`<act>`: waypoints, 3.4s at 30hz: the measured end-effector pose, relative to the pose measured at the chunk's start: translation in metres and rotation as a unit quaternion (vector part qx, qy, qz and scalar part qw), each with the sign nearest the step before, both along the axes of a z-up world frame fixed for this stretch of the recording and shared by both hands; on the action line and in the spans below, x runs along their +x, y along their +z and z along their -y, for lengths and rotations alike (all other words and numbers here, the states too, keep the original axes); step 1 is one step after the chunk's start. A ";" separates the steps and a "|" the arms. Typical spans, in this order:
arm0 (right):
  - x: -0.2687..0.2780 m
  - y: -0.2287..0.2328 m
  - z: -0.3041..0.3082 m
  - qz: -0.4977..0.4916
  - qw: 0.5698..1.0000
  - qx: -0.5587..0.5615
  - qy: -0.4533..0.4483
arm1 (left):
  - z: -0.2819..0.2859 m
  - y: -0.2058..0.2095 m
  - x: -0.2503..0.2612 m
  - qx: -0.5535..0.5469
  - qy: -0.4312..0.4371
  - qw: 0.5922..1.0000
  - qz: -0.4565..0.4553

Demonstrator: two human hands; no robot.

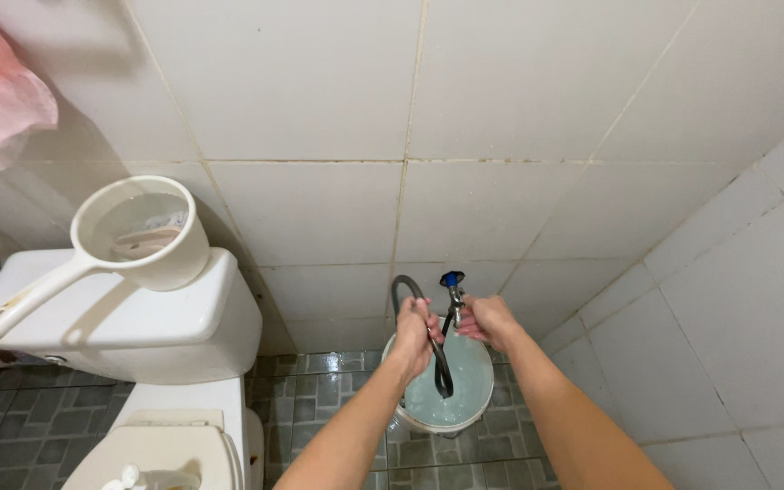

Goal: The person applies cleaning liquid to a toilet bowl and seat, scrubs the surfaces with a brush, and then cleans a bidet hose in a bucket of water.

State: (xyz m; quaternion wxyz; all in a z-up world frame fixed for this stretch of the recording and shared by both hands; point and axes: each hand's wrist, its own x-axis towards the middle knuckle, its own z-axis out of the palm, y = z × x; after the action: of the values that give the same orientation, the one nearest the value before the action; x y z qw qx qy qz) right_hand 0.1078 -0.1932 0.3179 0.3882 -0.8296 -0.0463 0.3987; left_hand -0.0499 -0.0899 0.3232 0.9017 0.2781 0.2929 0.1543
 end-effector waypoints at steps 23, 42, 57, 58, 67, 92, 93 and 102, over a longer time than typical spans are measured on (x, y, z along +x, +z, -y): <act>-0.041 0.158 0.031 -0.282 0.919 0.164 0.221 | -0.074 0.038 0.047 -0.115 -0.114 0.985 -0.056; -0.002 0.149 -0.025 -0.232 0.928 0.276 -0.100 | 0.078 0.145 -0.043 0.309 -0.140 0.939 0.065; 0.059 0.162 0.035 -0.184 0.919 0.292 -0.192 | 0.070 0.155 -0.106 0.554 -0.453 0.699 0.021; 0.059 0.170 0.036 -0.177 0.919 0.303 -0.183 | 0.066 0.154 -0.104 0.555 -0.465 0.689 -0.006; 0.052 0.238 0.050 -0.126 0.927 0.306 -0.179 | 0.033 0.091 -0.074 0.592 -0.542 0.592 -0.072; 0.016 0.336 0.030 0.188 0.954 0.226 -0.054 | 0.002 0.159 -0.088 0.687 -0.367 0.589 -0.215; 0.013 0.343 0.023 0.186 0.951 0.239 -0.055 | 0.000 0.165 -0.093 0.679 -0.364 0.596 -0.227; -0.039 0.393 -0.044 0.235 0.938 0.253 -0.027 | -0.022 0.200 -0.126 0.665 -0.347 0.615 -0.243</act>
State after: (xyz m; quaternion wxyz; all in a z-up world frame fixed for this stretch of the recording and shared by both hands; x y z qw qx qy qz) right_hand 0.0692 -0.1495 0.7109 0.5740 -0.7751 -0.2127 0.1565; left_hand -0.1760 -0.0680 0.5233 0.3515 0.9100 0.2006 -0.0906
